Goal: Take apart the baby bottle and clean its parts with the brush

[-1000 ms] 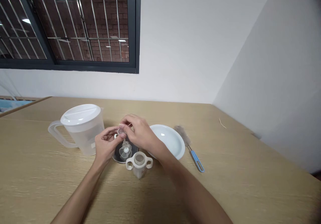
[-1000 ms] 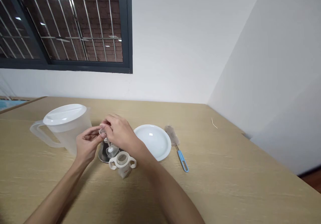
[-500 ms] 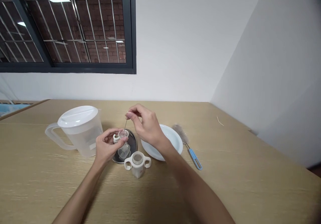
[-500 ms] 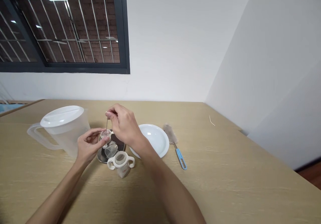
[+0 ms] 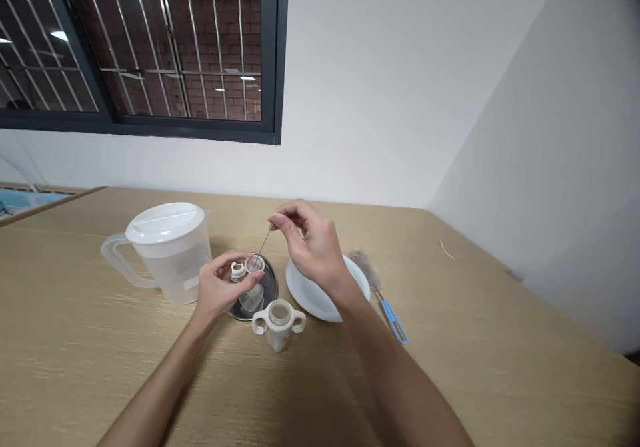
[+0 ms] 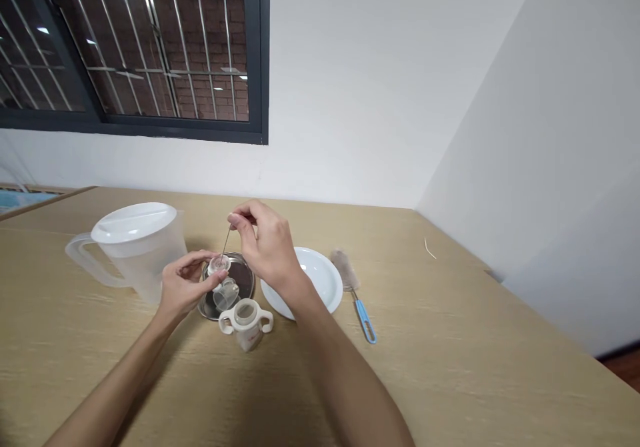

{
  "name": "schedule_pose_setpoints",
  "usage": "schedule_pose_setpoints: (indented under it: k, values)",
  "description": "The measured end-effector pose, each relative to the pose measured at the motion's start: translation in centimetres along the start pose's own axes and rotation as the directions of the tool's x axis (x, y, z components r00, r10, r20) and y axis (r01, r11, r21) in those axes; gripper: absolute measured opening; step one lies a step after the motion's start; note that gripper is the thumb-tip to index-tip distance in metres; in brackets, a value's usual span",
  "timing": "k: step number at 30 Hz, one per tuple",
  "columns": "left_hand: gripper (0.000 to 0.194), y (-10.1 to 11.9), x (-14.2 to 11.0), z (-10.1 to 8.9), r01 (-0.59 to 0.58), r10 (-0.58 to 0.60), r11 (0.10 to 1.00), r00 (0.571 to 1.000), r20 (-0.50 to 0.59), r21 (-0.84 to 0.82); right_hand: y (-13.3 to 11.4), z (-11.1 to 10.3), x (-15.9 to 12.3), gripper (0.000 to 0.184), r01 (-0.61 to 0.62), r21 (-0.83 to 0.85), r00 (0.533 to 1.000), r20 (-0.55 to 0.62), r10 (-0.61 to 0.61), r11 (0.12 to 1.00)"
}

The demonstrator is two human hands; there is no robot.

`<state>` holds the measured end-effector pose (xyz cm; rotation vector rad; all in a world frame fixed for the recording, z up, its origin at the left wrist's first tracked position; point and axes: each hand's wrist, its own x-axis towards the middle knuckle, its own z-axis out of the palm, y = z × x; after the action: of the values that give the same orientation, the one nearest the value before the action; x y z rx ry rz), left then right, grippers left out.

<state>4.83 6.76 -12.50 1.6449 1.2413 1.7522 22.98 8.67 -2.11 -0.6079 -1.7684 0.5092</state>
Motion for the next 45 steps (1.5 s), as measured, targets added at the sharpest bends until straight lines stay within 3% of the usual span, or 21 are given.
schedule_pose_setpoints:
  k: [14, 21, 33, 45]
  values:
    - [0.030, 0.2, 0.0, -0.6, -0.070, 0.070, 0.998, 0.998, 0.005, 0.008, -0.9, -0.6, 0.3, 0.010, 0.053, 0.035, 0.991, -0.128, -0.049, 0.998]
    - [0.029, 0.4, 0.2, -0.9, -0.136, 0.127, 0.986, 0.988, 0.089, 0.100, -2.7, -3.6, 1.0, 0.011, 0.153, -0.068, 0.913, -0.373, -0.167, 0.986]
    - [0.031, 0.8, -0.1, -0.9, -0.154, 0.151, 0.986, 0.987, 0.047, 0.057, -2.2, -2.4, 0.7, 0.011, 0.105, -0.024, 0.968, -0.225, -0.107, 0.994]
    - [0.032, 0.7, -0.2, -0.7, -0.148, 0.144, 0.987, 0.987, 0.070, 0.061, -1.8, -1.7, 0.8, 0.009, 0.092, -0.024, 0.956, -0.279, -0.095, 0.995]
